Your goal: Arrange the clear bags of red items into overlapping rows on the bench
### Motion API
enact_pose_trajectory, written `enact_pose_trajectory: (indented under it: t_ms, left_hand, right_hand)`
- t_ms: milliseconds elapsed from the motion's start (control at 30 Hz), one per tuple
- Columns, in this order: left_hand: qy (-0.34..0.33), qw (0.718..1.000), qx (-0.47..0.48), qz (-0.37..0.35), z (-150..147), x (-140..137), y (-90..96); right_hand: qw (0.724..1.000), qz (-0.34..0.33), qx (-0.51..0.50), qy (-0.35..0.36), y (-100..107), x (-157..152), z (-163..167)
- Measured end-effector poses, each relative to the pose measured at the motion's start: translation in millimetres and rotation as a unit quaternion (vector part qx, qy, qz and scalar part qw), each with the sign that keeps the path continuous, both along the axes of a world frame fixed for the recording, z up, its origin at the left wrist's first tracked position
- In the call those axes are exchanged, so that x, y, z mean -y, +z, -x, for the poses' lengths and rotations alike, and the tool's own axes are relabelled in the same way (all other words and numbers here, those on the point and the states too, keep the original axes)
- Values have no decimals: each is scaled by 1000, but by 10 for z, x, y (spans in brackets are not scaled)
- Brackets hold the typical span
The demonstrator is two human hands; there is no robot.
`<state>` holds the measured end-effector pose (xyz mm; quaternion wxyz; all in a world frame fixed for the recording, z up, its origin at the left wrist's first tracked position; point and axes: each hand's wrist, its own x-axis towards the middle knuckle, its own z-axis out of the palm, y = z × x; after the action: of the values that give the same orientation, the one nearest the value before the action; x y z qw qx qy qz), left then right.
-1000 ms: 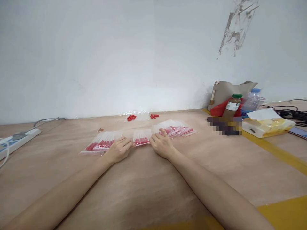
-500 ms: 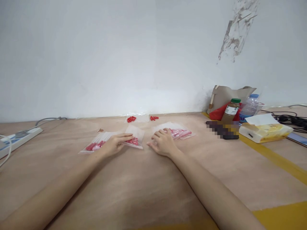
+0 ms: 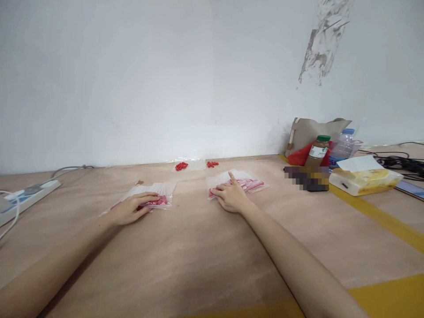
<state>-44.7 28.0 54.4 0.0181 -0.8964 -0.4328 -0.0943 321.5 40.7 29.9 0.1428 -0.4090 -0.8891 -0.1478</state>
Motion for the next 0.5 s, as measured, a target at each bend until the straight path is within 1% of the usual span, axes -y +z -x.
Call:
enact_pose_trajectory:
  t_ms: [133, 200, 267, 333, 400, 500]
  left_hand:
    - [19, 998, -55, -18, 111, 57, 60]
    - [38, 997, -51, -51, 57, 117, 60]
    - [40, 995, -10, -94, -106, 188, 31]
    - [-6, 992, 46, -115, -354, 248, -17]
    - [-71, 990, 75, -98, -626, 275, -69]
    - [-119, 985, 96, -80, -954, 240, -141]
  right_hand:
    - [998, 11, -31, 55, -39, 108, 246]
    - [995, 24, -48, 82, -54, 169, 377]
    - [992, 37, -68, 96, -57, 214, 468]
    - [990, 50, -84, 101, -38, 228, 491]
    - [989, 64, -91, 101, 7, 209, 446]
    - [988, 91, -88, 93, 85, 160, 314]
